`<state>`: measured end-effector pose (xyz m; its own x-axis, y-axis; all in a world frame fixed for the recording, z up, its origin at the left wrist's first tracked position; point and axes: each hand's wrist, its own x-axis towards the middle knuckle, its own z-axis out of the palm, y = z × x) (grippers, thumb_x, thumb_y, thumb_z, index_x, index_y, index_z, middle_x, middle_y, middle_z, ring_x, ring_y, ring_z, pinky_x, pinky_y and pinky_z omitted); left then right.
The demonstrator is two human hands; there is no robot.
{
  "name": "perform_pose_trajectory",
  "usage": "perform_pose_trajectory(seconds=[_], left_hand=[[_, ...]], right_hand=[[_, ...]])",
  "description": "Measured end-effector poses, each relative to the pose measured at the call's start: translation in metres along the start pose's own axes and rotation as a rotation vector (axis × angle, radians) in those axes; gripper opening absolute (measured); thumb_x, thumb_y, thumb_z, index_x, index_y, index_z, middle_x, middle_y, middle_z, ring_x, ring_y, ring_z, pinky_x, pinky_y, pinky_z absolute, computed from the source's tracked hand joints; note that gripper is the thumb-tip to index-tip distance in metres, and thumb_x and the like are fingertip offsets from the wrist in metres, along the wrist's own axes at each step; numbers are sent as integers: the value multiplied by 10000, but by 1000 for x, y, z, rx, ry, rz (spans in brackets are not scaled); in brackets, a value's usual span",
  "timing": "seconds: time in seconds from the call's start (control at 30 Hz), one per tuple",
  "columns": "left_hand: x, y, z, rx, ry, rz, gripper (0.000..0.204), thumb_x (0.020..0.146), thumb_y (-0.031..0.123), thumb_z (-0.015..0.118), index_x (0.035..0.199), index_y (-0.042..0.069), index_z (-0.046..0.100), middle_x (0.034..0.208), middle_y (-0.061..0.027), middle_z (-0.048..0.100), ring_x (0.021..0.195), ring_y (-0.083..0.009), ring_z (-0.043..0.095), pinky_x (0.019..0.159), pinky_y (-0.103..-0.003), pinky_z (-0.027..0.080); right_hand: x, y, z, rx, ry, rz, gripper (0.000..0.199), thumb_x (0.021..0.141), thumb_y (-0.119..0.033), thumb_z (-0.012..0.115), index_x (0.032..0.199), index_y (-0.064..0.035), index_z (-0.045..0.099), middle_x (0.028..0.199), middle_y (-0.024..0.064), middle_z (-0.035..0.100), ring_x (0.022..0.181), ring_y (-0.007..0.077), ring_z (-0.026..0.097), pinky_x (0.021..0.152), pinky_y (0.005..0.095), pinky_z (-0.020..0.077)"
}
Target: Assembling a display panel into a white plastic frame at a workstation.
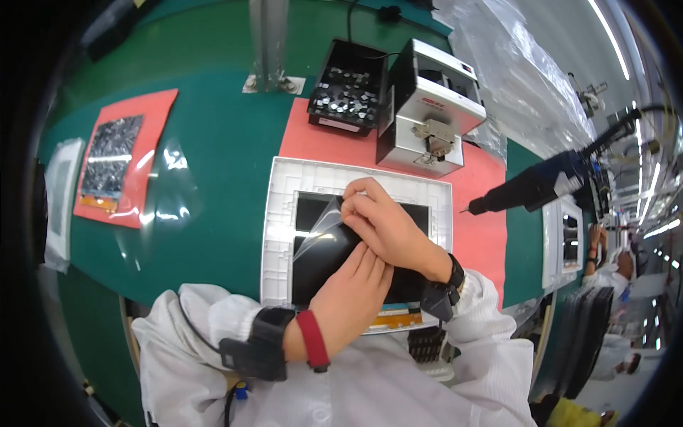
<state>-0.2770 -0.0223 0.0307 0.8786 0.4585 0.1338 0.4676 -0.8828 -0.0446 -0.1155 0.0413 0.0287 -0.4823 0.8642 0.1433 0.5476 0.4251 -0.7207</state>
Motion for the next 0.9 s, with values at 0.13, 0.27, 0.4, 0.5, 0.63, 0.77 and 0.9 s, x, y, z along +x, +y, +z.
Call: perform_pose_trajectory(seconds=[0.13, 0.27, 0.4, 0.5, 0.63, 0.77, 0.9], left_hand=[[-13, -27, -71, -364, 12, -83, 172, 774, 197, 652, 861, 67, 581, 732, -41, 531, 812, -235, 603, 716, -396, 490], [-9, -96, -56, -494, 231, -164, 296, 820, -41, 602, 1108, 27, 616, 1003, -145, 641, 967, -353, 609, 819, -418, 510], [-24, -104, -19, -670, 230, -191, 345, 815, -123, 501, 1127, -6, 590, 1091, -180, 649, 1056, -375, 605, 904, -433, 485], [-31, -99, -7, -636, 139, -213, 400, 799, -134, 484, 1159, 4, 590, 1169, -190, 631, 1103, -369, 593, 940, -431, 475], [-31, -93, -6, -400, 75, -185, 417, 791, -100, 496, 1180, 12, 596, 1212, -187, 625, 1190, -356, 566, 1009, -428, 447], [-30, -83, -19, -190, 7, -74, 444, 803, -53, 532, 1230, 47, 604, 1242, -179, 622, 1248, -345, 541, 1052, -428, 425], [-29, -75, -20, -62, -71, -2, 514, 824, 5, 543, 1316, 138, 606, 1285, -197, 606, 1297, -352, 512, 1098, -434, 398]], right_hand=[[-7, 10, 1, 67, 46, -11, 35, 935, -36, 608, 945, -16, 581, 1165, 115, 497, 922, 287, 580, 830, 349, 475], [-16, 14, 2, 64, 84, -68, 36, 928, -44, 612, 940, -30, 581, 1170, 120, 520, 921, 294, 595, 830, 353, 492], [-21, 12, 7, -54, 89, -146, 65, 928, -82, 616, 950, -45, 568, 1180, 116, 527, 884, 328, 623, 773, 391, 523], [-25, 14, 8, -26, 88, -160, 85, 934, -95, 602, 986, -46, 555, 1194, 123, 523, 911, 341, 625, 769, 413, 525], [-47, 17, 3, 52, 59, -222, 104, 966, -97, 546, 1044, -29, 548, 1188, 136, 543, 890, 332, 630, 755, 407, 523], [-85, -8, -19, 290, -81, 88, 131, 988, -122, 523, 1075, -26, 539, 968, 142, 613, 843, 336, 636, 726, 408, 501], [-121, -13, -24, 276, -8, 244, 96, 987, -83, 510, 1043, -34, 571, 911, 101, 663, 843, 234, 676, 759, 337, 527]])
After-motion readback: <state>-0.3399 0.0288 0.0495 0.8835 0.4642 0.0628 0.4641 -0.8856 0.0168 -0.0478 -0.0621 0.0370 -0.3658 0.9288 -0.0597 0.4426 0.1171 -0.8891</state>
